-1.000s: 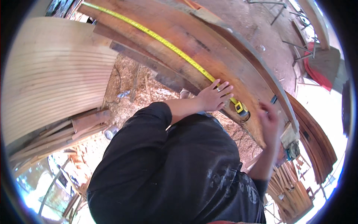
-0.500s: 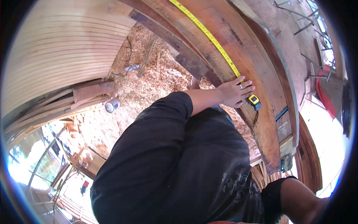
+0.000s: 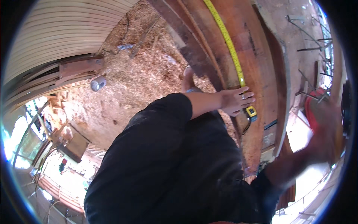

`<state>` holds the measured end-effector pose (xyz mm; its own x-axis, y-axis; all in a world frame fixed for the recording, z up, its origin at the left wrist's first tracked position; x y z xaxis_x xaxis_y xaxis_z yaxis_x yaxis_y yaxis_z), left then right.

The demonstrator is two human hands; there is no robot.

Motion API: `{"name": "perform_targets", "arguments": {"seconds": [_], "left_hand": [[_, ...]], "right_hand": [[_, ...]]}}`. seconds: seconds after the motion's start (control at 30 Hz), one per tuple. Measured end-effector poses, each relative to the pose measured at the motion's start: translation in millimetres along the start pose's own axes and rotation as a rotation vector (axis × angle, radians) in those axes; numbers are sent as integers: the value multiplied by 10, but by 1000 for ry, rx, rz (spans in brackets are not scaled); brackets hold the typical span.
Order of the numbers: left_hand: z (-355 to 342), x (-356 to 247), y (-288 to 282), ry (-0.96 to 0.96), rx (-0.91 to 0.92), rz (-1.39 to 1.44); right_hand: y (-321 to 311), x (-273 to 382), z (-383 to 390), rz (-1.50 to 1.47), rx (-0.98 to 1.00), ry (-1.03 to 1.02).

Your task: The person measures and marks a wooden plank using a measuring tape and a pencil, then cuts the plank with a circular saw.

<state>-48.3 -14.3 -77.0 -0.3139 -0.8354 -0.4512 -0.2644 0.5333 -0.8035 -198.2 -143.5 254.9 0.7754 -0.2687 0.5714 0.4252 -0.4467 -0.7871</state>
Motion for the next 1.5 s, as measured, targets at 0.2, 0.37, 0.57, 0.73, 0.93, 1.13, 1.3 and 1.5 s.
{"name": "perform_targets", "arguments": {"seconds": [0.2, 0.37, 0.57, 0.73, 0.93, 1.13, 1.3, 1.5], "left_hand": [[84, -10, -8, -8, -7, -47], [115, -34, -45, -4, -125, -32], [121, -40, -5, 5, -197, 20], [123, -23, -49, 28, -127, 28], [105, -15, -64, 28, -85, 40], [99, -5, -31, -4, -61, 66], [105, 16, -51, -59, -33, 69], [7, -60, 36, 13, 149, 228]], "right_hand": [[2786, -643, 573, -796, 384, 693], [3430, -1020, 179, -816, 199, 747], [3694, -1081, 50, -559, 321, 558], [3648, -986, -41, -475, 347, 515], [3580, -1110, -221, -409, 272, 457], [3401, -1300, -404, -336, 226, 423], [2764, -1881, -145, -584, 22, 785], [2008, -1686, 1797, 17, 569, 529]]}}
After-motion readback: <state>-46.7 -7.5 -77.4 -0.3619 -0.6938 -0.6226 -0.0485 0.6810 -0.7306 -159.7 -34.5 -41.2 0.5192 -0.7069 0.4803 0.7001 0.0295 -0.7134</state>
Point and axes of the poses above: each hand's wrist, its own z-axis away from the middle knuckle, its own y-axis out of the palm, x = y × z, the point moved 10 cm from there along -z, towards the middle knuckle, and after that the axes turned 4 degrees about y, right-handed, at the moved point
